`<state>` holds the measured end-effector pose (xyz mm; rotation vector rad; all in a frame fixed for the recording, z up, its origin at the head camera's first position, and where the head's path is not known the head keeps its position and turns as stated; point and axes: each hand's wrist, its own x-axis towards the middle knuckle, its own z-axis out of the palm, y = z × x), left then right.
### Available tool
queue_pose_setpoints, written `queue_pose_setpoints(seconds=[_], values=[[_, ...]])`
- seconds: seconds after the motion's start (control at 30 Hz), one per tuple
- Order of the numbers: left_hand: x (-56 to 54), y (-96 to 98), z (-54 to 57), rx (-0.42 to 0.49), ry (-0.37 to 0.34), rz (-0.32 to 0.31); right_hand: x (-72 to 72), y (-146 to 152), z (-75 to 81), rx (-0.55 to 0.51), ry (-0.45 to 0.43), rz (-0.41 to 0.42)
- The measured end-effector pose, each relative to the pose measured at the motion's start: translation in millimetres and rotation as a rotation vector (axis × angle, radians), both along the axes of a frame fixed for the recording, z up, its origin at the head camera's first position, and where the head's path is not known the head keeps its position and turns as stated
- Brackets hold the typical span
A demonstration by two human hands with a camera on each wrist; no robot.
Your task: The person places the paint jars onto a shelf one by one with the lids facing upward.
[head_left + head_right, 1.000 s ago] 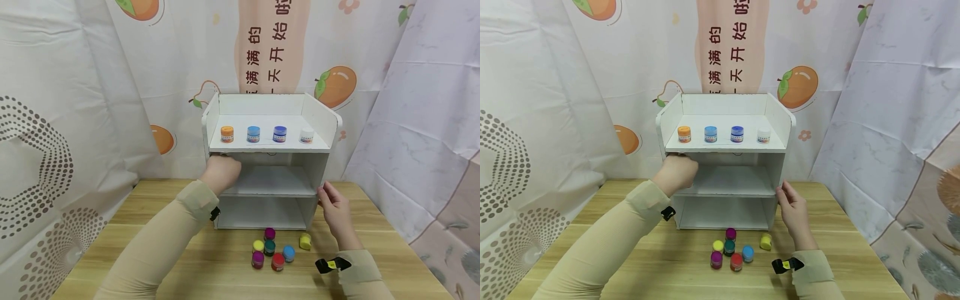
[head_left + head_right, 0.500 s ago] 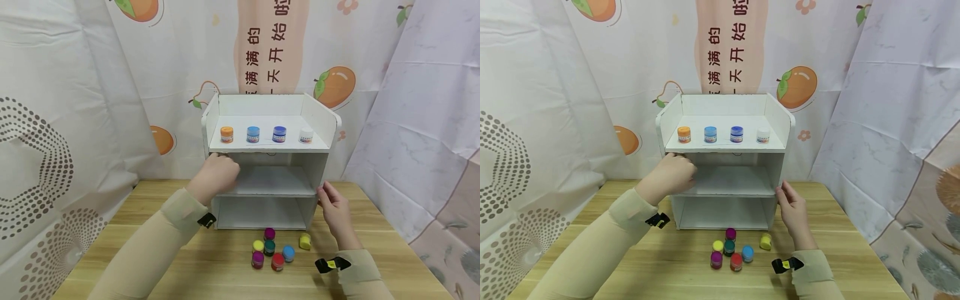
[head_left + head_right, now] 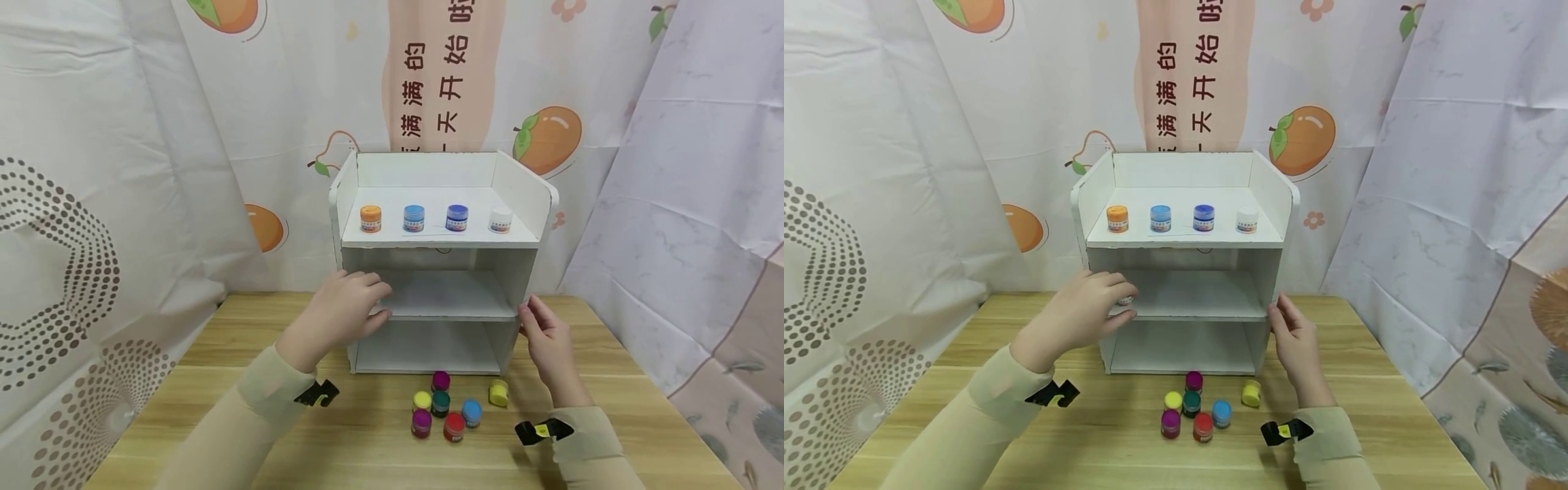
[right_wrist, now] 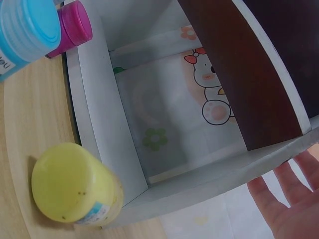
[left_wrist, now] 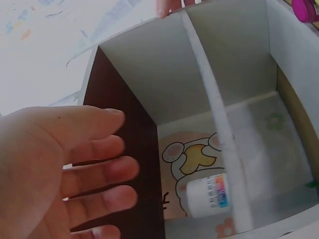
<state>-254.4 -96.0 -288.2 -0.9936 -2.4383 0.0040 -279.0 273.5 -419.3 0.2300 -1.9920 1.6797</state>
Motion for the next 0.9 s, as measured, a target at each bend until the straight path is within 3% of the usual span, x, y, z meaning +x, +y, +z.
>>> queue_pose_setpoints(seconds=[0.17, 0.3, 0.6, 0.9], values=[[3.7, -3.0, -15.3, 0.106, 0.08, -0.118, 0.1, 0, -0.3, -0.004, 0.007, -0.004], [6.6, -2.3, -25.3, 0.148, 0.103, -0.172, 0.2, 0, -1.4, -0.01, 0.006, -0.002], [12.6, -6.1, -44.9, 0.258, 0.07, -0.218, -0.5, 1, -1.6, 0.033, -0.019, -0.007], [13.2, -14.1, -67.7, 0.289, 0.029, -0.198, -4.3, 3, -2.6, 0.039, 0.018, 0.007]])
